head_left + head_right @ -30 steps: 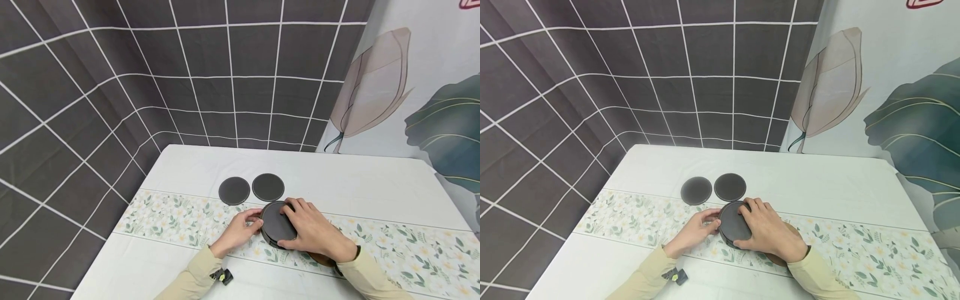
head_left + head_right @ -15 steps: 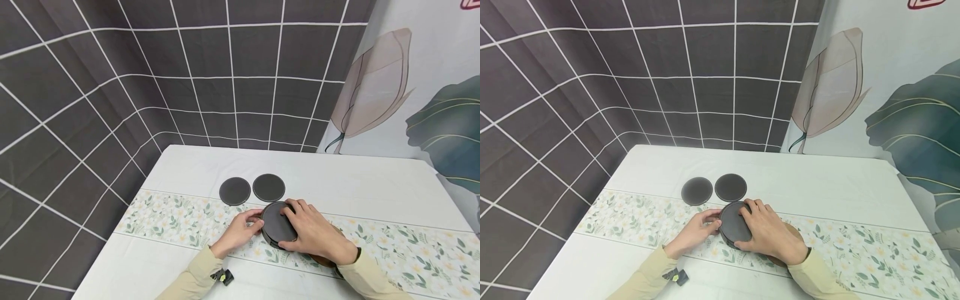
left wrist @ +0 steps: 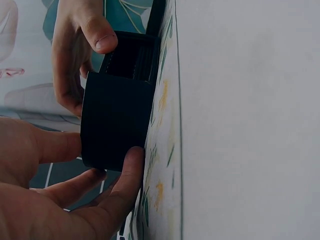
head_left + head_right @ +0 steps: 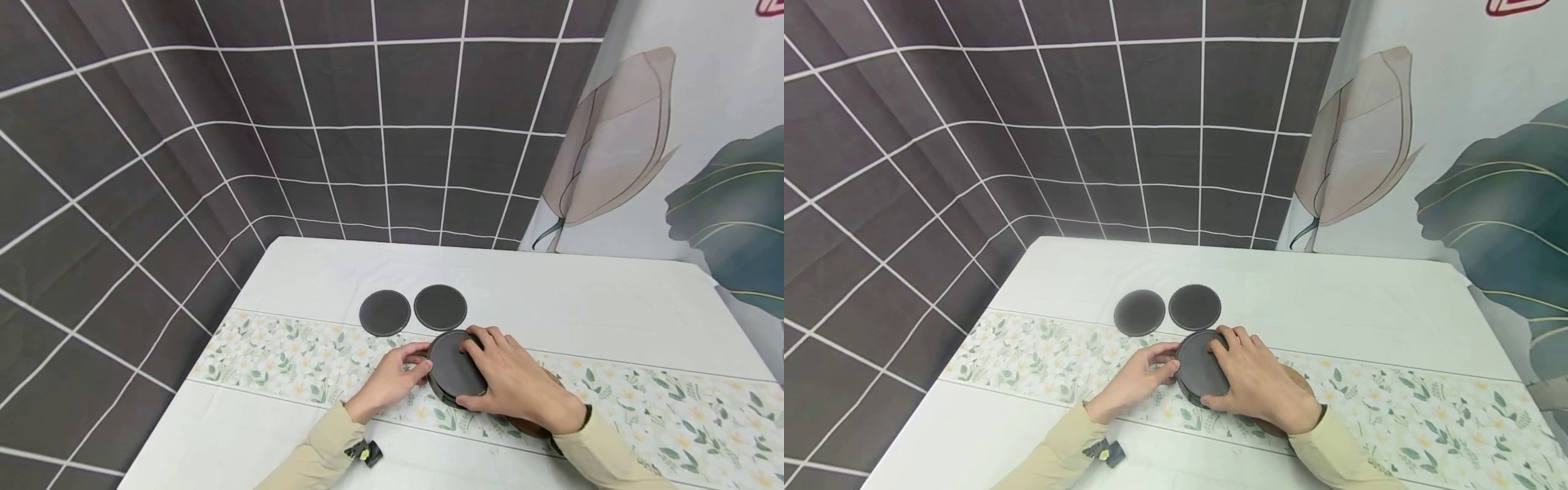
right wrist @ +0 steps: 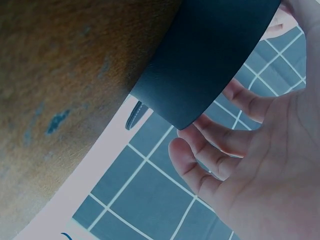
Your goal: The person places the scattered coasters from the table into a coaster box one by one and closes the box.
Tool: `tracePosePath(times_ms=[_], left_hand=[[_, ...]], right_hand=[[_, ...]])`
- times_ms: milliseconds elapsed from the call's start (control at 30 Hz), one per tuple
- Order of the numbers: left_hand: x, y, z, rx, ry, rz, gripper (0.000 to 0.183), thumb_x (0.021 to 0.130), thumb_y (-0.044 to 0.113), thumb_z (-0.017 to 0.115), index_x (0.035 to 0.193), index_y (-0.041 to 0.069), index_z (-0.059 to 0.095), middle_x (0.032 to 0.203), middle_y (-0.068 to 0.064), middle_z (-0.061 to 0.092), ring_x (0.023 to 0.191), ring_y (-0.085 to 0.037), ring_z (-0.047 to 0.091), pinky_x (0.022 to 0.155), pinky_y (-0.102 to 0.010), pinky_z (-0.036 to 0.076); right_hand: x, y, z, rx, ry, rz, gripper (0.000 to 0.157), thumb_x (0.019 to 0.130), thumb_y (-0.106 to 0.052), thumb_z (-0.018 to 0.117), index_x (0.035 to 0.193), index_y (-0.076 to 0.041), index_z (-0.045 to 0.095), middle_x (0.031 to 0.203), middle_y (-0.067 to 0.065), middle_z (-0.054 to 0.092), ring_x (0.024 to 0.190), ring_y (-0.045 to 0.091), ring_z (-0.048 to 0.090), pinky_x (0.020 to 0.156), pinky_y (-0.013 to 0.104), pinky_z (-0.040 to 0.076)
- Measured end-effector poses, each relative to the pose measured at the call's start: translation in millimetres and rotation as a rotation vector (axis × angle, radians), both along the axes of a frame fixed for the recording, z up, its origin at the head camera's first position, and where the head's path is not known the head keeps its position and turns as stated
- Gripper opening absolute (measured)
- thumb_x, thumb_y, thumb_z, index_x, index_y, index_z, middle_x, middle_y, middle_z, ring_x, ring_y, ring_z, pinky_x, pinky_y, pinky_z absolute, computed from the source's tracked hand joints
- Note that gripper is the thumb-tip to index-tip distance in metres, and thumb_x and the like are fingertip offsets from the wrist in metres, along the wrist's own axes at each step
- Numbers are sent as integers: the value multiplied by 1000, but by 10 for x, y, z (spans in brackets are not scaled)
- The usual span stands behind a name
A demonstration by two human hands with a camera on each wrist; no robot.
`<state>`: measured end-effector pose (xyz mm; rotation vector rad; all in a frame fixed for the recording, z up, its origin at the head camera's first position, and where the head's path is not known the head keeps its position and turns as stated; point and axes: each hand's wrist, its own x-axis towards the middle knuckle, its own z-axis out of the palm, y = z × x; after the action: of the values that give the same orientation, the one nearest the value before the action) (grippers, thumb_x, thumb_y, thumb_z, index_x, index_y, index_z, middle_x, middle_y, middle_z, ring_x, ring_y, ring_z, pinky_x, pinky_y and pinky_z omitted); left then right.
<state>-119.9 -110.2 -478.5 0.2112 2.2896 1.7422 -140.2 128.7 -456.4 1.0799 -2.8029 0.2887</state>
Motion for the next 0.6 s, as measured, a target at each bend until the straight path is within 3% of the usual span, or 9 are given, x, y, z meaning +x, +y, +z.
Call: tracePosePath(times_ms=[300,600], left_hand=[[4,-4,-8,-27,12,3,38,101,11,63,138,2,61,103,-14,72,84,-30,73,74,-33,62],[1,-3,-10,-17,10,0,38,102,11,62,138,1,60,105,-15,71,85,-31,72,76,-36,63]], right_hand=[[-3,2,3,3,-7,4,76,74,-68,79,122,-12,65,135,15,55,119,31,54,89,49,53],[-14,2,8,0,-6,7,77,73,-69,79,123,-12,65,135,14,55,118,31,53,89,49,53]])
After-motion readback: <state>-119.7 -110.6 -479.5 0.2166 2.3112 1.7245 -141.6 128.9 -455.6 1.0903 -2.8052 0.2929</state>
